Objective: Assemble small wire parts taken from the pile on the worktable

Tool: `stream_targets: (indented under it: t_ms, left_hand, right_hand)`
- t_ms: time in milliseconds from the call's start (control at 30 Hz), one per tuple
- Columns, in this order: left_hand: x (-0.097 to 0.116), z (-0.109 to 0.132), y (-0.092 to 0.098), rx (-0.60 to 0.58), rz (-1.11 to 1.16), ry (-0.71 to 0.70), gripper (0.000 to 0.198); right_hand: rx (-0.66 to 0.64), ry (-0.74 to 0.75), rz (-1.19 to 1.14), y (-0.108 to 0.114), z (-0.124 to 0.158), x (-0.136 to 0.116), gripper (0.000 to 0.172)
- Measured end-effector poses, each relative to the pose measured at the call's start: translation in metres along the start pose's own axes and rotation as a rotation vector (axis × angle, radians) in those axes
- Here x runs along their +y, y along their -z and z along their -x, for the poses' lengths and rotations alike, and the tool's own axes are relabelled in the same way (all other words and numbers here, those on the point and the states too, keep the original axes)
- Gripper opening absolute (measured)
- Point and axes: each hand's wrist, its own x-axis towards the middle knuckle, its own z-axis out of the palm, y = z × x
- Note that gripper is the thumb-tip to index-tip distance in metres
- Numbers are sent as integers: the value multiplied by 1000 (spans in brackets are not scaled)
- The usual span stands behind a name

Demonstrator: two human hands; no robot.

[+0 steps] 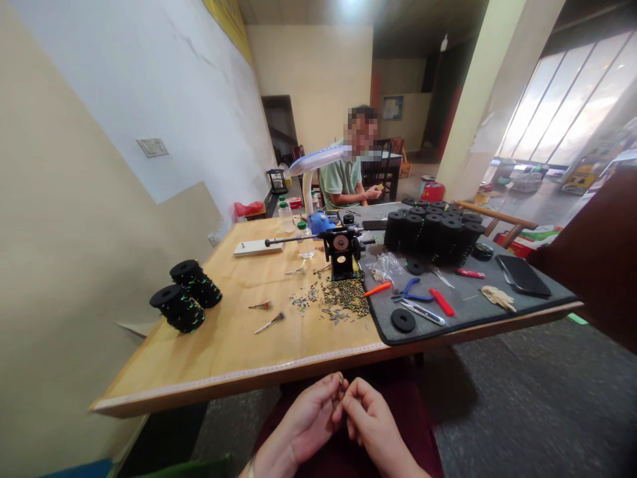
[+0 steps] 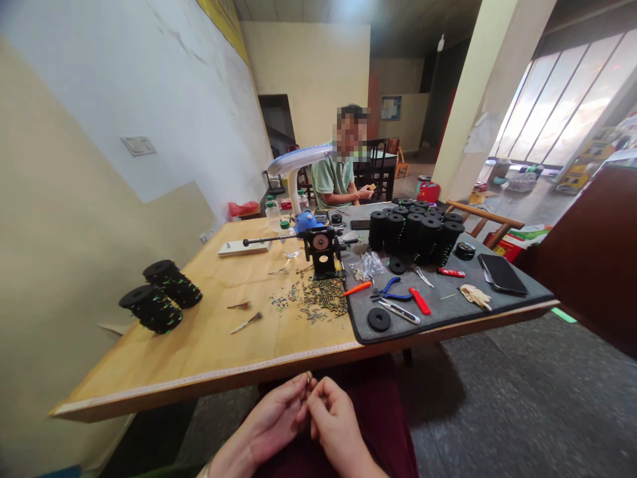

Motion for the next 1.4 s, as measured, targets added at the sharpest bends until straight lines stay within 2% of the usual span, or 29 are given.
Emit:
stream_targets:
  t_ms: [333,533,767,1000,1267,1400]
  left_hand:
    - [-2,0,1,-23,-36,-40,21]
    - [0,3,-6,-13,-85,-64,22]
    - [0,5,-9,-30,-243,-196,21]
    - [-2,6,-11,-68,-327,-241,19]
    - [5,10,-10,78,-458,-392,13]
    - [11,10,-14,78,-462,-442,17]
  right_hand:
    - [4,-3,-10,0,1,-2,30]
    - [-2,7,-71,0,0,-1,38]
    - [10,-18,-110,1,-3,0,45]
    - [3,-42,-142,2,-5,1,47]
    - [-14,-96,-130,5,-6,-5,43]
    - [-19,-87,-46,6,-7,-5,39]
